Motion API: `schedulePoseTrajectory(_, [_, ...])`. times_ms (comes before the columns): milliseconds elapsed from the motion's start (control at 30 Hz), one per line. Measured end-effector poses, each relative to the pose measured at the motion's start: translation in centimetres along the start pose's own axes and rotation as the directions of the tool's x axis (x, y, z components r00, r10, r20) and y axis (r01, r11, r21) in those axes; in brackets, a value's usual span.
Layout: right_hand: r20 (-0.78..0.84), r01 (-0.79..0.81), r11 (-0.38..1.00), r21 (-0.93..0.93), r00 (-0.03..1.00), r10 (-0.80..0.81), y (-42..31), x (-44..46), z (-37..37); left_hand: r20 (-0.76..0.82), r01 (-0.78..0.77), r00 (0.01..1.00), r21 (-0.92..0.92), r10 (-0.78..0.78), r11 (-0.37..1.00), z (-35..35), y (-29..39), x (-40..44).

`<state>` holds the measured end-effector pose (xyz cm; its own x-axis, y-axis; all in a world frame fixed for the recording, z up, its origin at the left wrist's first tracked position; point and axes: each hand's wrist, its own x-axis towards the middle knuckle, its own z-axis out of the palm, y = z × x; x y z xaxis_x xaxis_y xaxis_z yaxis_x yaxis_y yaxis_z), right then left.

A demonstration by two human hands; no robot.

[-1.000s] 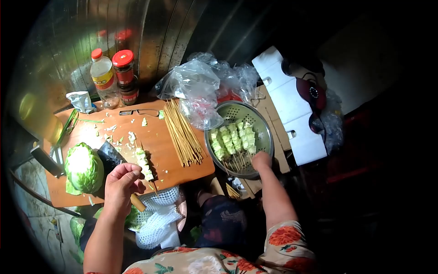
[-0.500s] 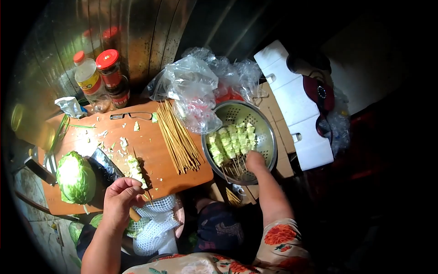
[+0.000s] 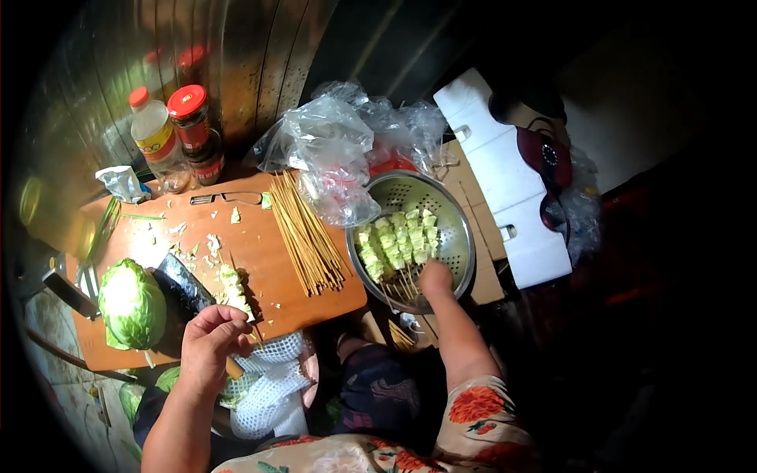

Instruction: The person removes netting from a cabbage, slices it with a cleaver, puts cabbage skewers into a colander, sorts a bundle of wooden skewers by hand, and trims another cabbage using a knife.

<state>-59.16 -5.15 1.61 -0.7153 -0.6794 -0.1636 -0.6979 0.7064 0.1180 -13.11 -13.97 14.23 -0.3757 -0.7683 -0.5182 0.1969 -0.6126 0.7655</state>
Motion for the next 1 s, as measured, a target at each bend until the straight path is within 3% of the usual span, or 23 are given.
schedulePoseTrajectory(667, [-0.043, -0.038, 0.996, 0.080, 0.998, 0.041, 0.5, 0.7, 2.5, -0.007, 0.049, 0.999, 0.000, -0.049, 0.999, 0.4, -0.4, 0.3])
schedulePoseTrajectory(867, [0.080, -0.129, 0.988, 0.082, 0.989, 0.122, -0.6, 0.1, -2.3, -0.017, 0.049, 0.999, 0.011, -0.049, 0.999, 0.6, -0.7, 0.6])
schedulePoseTrajectory(967, [-0.001, -0.079, 0.991, 0.105, 0.997, 0.080, 0.5, 1.3, -2.0, -0.019, 0.059, 0.998, 0.008, -0.058, 0.998, 0.8, -0.7, 0.7])
schedulePoseTrajectory(1000, [-0.060, -0.072, 0.978, 0.195, 0.995, 0.085, 0.7, 1.7, -1.8, -0.015, 0.060, 0.998, 0.010, -0.060, 0.998, 0.8, -0.7, 0.7])
